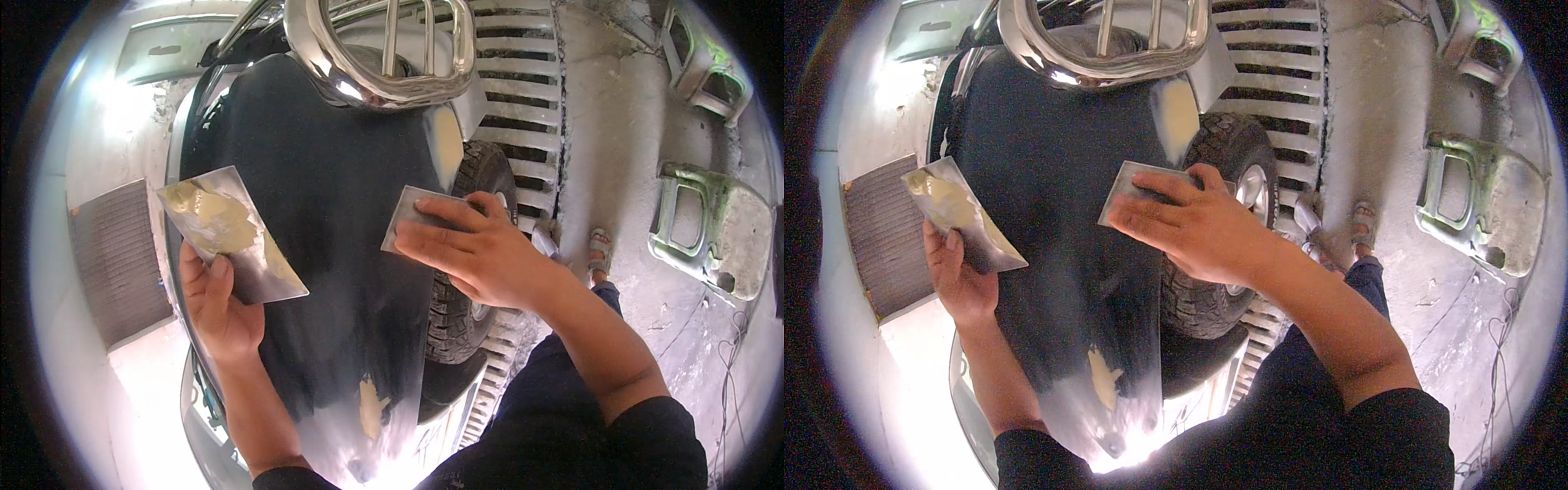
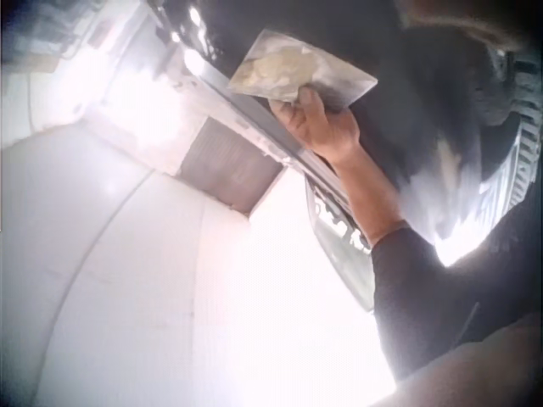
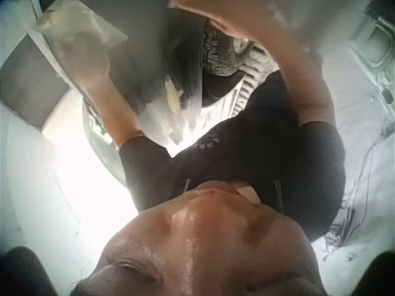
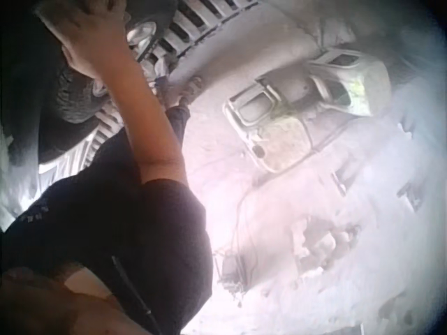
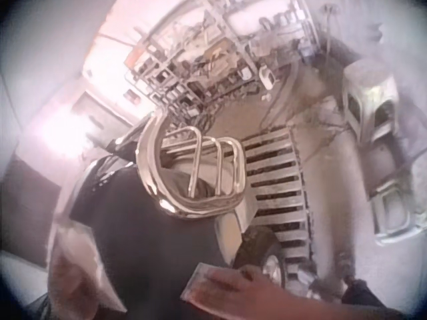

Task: The person applies beige body filler to the front fender and rear bumper of a dark-colored car using a metal spreader. They smooth the filler over several spots on the fender, then move to the rear bumper and continue applying and smoothing the material.

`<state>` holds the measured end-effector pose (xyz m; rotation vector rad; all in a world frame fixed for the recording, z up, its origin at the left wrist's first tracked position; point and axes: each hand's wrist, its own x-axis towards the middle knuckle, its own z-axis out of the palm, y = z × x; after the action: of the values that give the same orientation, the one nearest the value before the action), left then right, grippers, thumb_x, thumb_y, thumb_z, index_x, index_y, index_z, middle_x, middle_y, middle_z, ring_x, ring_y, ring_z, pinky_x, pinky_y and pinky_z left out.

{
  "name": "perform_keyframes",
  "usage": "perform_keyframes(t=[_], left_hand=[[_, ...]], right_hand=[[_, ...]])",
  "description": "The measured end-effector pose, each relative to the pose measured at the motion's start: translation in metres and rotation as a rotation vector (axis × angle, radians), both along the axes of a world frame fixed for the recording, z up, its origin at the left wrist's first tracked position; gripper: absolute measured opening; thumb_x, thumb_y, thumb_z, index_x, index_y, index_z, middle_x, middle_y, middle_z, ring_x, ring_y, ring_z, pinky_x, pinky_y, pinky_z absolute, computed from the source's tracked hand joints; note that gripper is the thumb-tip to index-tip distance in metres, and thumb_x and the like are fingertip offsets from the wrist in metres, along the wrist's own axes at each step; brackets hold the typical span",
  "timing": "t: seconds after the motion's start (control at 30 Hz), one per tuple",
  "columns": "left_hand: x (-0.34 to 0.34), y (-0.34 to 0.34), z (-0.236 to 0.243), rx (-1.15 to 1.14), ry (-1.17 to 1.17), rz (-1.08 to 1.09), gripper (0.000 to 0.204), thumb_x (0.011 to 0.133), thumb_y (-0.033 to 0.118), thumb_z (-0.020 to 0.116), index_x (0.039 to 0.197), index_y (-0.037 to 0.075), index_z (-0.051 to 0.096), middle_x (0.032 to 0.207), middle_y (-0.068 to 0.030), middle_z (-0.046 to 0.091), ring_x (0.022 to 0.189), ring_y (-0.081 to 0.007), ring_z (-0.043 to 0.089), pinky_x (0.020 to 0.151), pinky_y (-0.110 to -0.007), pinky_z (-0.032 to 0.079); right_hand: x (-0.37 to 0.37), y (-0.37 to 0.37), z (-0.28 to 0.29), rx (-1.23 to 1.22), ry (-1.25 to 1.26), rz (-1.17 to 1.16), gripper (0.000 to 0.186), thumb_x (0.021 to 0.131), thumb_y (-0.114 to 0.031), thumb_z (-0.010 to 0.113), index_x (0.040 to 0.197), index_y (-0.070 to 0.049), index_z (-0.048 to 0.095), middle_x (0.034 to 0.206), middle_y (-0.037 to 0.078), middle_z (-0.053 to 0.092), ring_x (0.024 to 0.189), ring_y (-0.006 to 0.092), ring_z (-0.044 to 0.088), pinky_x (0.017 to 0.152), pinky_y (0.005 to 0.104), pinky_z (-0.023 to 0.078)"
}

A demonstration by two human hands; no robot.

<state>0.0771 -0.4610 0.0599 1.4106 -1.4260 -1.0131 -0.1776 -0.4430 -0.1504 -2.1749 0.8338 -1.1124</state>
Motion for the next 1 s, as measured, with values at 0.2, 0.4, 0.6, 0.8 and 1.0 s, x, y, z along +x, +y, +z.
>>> perform_keyframes(t=[0.2, 0.4, 0.6, 0.8, 1.0], left_hand=[[-0.003, -0.005, 0.0, 0.006, 0.031, -0.052, 0.056, 0.09, 0.003, 0.049, 0.142, 0.001, 0.03, 0.133, -0.0137, 0.049, 0.124, -0.0245, 0.048, 0.106, -0.041, 0.038], [0.0, -0.002, -0.001, -0.008, 0.006, 0.005, 0.056, 0.089, 0.002, 0.049, 0.142, 0.001, 0.03, 0.134, -0.014, 0.048, 0.124, -0.0255, 0.048, 0.106, -0.041, 0.038], [-0.008, -0.004, -0.001, -0.015, -0.019, 0.034, 0.056, 0.089, 0.003, 0.05, 0.142, 0.001, 0.031, 0.134, -0.0142, 0.047, 0.123, -0.0251, 0.048, 0.105, -0.04, 0.039], [-0.011, 0.0, -0.002, -0.02, 0.02, 0.009, 0.054, 0.089, 0.001, 0.05, 0.141, 0.001, 0.033, 0.132, -0.0139, 0.049, 0.122, -0.0243, 0.048, 0.108, -0.04, 0.035], [-0.005, -0.001, -0.003, -0.029, 0.008, -0.006, 0.054, 0.09, 0.002, 0.05, 0.141, 0.0, 0.032, 0.133, -0.0136, 0.049, 0.123, -0.0247, 0.048, 0.107, -0.04, 0.036]], right_hand=[[-0.003, 0.013, -0.009, 0.057, -0.002, 0.04, 0.067, 0.074, -0.016, 0.071, 0.136, -0.026, 0.047, 0.141, -0.006, 0.048, 0.132, 0.0224, 0.04, 0.091, 0.0524, 0.038], [-0.004, 0.012, 0.004, -0.016, -0.023, -0.009, 0.06, 0.077, -0.018, 0.067, 0.135, -0.025, 0.049, 0.142, -0.006, 0.047, 0.133, 0.0216, 0.039, 0.092, 0.0528, 0.037], [0.005, 0.023, -0.002, -0.058, 0.053, 0.023, 0.053, 0.083, -0.02, 0.059, 0.134, -0.024, 0.049, 0.142, -0.005, 0.046, 0.133, 0.0214, 0.039, 0.092, 0.0546, 0.037], [-0.008, 0.022, -0.005, 0.004, 0.001, 0.006, 0.058, 0.078, -0.017, 0.065, 0.134, -0.024, 0.05, 0.142, -0.004, 0.047, 0.131, 0.0227, 0.04, 0.089, 0.0524, 0.038], [0.008, -0.002, -0.009, 0.004, -0.074, -0.055, 0.064, 0.074, -0.013, 0.069, 0.134, -0.022, 0.049, 0.142, -0.003, 0.047, 0.131, 0.0241, 0.039, 0.087, 0.0499, 0.038]])
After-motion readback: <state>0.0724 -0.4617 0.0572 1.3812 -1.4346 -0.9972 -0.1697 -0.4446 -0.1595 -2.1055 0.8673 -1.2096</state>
